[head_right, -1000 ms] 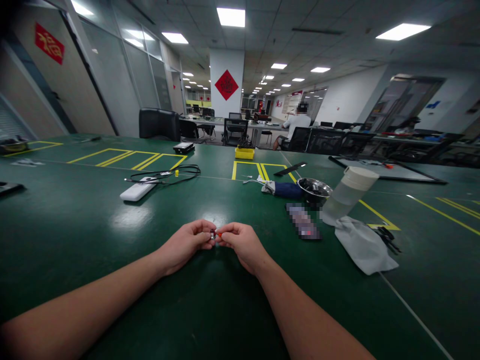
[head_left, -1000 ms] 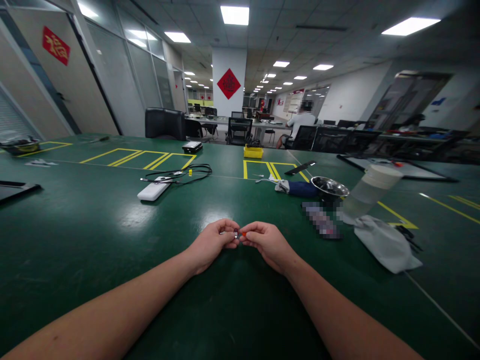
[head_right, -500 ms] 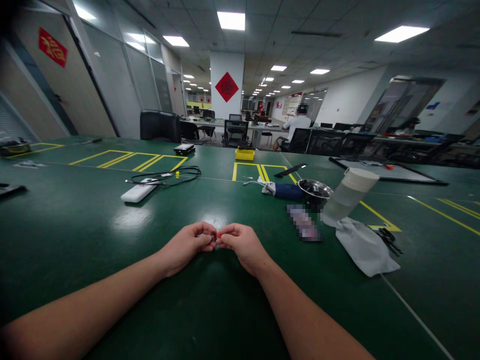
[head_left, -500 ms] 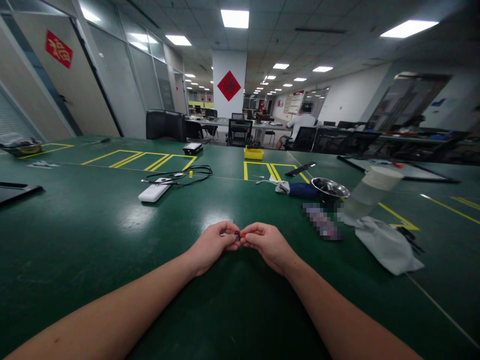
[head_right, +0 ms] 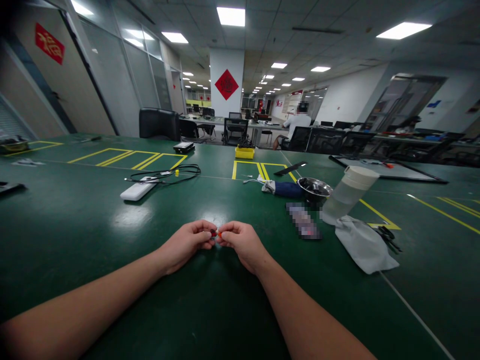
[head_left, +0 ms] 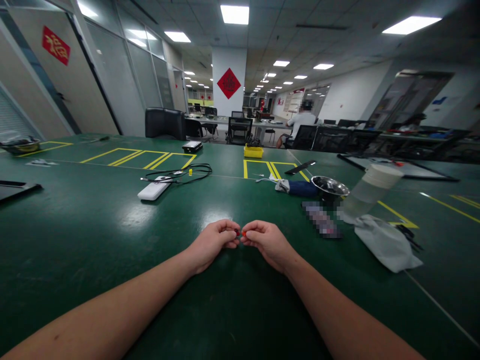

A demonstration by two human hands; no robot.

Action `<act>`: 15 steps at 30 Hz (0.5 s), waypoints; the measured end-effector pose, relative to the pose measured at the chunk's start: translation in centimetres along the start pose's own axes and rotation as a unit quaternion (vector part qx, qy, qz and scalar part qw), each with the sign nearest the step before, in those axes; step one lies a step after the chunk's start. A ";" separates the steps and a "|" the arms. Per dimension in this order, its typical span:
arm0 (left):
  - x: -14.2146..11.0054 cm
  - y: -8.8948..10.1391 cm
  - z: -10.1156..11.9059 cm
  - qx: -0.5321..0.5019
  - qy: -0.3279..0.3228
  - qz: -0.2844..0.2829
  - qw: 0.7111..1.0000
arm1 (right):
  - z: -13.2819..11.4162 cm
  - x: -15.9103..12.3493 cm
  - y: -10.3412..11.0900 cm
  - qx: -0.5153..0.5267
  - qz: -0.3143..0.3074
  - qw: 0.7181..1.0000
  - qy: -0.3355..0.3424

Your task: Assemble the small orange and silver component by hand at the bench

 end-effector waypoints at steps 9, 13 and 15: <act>-0.1 -0.4 -0.1 -0.009 0.011 -0.019 1.000 | 0.1 0.0 0.0 -0.004 -0.006 1.000 0.002; -0.1 -0.4 0.0 -0.008 0.009 -0.017 1.000 | 0.0 -0.1 -0.1 -0.001 -0.007 1.000 0.000; -0.1 -0.4 0.0 -0.007 0.008 -0.014 1.000 | 0.0 -0.1 -0.1 -0.003 -0.007 1.000 0.002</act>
Point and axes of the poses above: each hand's wrist, its own x-axis towards the middle knuckle, its own y-axis out of the back of the hand, z = x × y, the point moved 8 cm from there along x, towards the middle knuckle, and after that the axes turned 9 degrees about -x, right-handed, at the moved point
